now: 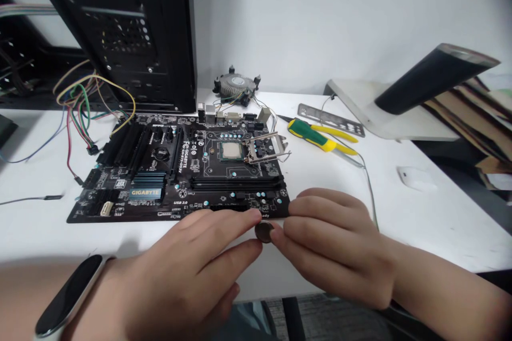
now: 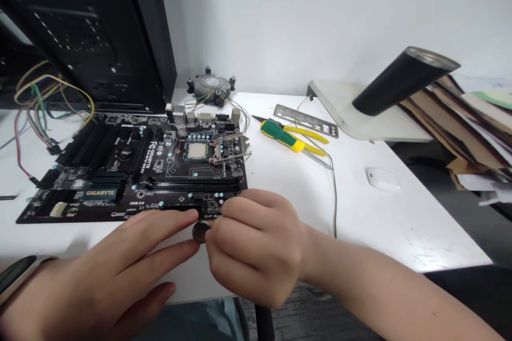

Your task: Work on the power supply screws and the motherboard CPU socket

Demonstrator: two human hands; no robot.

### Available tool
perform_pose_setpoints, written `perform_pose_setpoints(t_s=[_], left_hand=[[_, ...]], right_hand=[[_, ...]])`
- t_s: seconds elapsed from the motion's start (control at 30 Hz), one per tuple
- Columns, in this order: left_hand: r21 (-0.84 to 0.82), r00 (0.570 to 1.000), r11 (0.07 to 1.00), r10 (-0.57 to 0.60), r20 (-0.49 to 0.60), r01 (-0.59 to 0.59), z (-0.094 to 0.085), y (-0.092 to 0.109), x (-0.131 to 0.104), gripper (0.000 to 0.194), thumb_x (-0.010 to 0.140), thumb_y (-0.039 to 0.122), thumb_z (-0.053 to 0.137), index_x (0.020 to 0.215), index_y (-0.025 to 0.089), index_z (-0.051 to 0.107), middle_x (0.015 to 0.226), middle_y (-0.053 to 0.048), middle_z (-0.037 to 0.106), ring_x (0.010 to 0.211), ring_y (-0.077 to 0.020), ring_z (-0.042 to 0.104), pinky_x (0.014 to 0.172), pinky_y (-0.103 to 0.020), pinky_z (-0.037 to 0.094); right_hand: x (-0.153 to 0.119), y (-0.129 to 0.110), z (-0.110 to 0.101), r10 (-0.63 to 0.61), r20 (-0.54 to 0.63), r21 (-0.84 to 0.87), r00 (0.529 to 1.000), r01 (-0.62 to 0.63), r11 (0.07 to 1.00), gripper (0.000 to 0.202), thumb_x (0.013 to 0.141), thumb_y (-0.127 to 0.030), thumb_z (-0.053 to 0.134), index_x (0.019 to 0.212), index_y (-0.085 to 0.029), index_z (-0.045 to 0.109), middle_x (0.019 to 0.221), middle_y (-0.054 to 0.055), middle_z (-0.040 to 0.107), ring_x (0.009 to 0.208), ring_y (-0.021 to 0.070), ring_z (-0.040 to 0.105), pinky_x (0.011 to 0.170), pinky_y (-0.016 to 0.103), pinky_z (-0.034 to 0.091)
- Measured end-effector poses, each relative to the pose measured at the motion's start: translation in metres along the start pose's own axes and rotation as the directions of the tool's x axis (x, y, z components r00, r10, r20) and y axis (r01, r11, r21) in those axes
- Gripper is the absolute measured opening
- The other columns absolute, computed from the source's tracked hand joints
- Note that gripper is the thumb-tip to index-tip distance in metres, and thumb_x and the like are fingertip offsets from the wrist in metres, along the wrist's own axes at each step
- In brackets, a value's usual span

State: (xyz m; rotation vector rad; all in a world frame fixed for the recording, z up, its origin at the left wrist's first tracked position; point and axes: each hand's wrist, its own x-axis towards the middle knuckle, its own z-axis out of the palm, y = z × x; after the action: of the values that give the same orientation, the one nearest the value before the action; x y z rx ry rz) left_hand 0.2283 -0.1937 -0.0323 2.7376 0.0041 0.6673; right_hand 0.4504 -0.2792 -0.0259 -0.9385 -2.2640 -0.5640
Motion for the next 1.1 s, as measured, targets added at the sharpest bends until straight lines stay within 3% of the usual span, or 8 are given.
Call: perform_pose_setpoints(t_s=[0.2, 0.37, 0.6, 0.93, 1.1], left_hand=[[0.061, 1.000, 0.998, -0.005, -0.003, 0.006, 0.009, 0.000, -0.007, 0.045, 0.087, 0.010, 0.039, 0.130, 0.012, 0.053, 0.130, -0.015, 0.065, 0.130, -0.0253, 0.054, 0.107, -0.042, 0.048], [0.046, 0.999, 0.999, -0.003, -0.038, 0.005, 0.015, -0.001, -0.008, 0.036, 0.091, 0.012, 0.038, 0.121, 0.015, 0.058, 0.127, -0.011, 0.068, 0.130, -0.0230, 0.053, 0.112, -0.040, 0.042], [0.010, 0.999, 1.000, -0.022, 0.047, 0.022, 0.001, 0.002, -0.002, 0.029, 0.099, 0.019, 0.040, 0.120, 0.014, 0.059, 0.131, -0.009, 0.066, 0.130, -0.0216, 0.054, 0.114, -0.038, 0.039], [0.016, 1.000, 1.000, -0.009, -0.024, 0.010, -0.001, 0.000, -0.001, 0.030, 0.098, 0.019, 0.042, 0.123, 0.011, 0.057, 0.123, -0.009, 0.070, 0.124, -0.0204, 0.058, 0.117, -0.034, 0.034], [0.013, 1.000, 1.000, -0.015, 0.013, 0.015, 0.000, 0.000, -0.001, 0.031, 0.097, 0.019, 0.042, 0.125, 0.011, 0.054, 0.120, -0.009, 0.070, 0.122, -0.0218, 0.059, 0.112, -0.038, 0.041]], right_hand=[[0.001, -0.001, 0.002, -0.003, 0.018, 0.029, 1.000, 0.003, 1.000, 0.022, 0.085, -0.004, 0.056, 0.067, -0.017, 0.057, 0.072, 0.001, 0.055, 0.066, 0.0141, 0.052, 0.054, 0.031, 0.043], [-0.001, -0.001, 0.004, 0.021, 0.052, 0.093, 0.998, -0.025, 0.995, 0.024, 0.091, -0.007, 0.049, 0.071, -0.016, 0.058, 0.072, 0.003, 0.057, 0.069, 0.0158, 0.055, 0.057, 0.032, 0.045], [0.000, -0.002, 0.003, 0.060, 0.106, 0.153, 0.993, -0.076, 0.985, 0.027, 0.097, -0.008, 0.037, 0.078, -0.015, 0.055, 0.079, 0.007, 0.063, 0.075, 0.0174, 0.059, 0.061, 0.033, 0.047], [0.004, 0.001, 0.002, 0.051, 0.118, 0.121, 0.992, -0.065, 0.991, 0.021, 0.100, -0.010, 0.037, 0.093, -0.014, 0.056, 0.081, 0.005, 0.063, 0.077, 0.0164, 0.058, 0.066, 0.031, 0.047], [0.006, 0.001, 0.002, 0.059, 0.135, 0.058, 0.989, -0.067, 0.996, 0.025, 0.104, -0.013, 0.032, 0.101, -0.013, 0.057, 0.085, 0.005, 0.065, 0.080, 0.0163, 0.059, 0.068, 0.032, 0.048]])
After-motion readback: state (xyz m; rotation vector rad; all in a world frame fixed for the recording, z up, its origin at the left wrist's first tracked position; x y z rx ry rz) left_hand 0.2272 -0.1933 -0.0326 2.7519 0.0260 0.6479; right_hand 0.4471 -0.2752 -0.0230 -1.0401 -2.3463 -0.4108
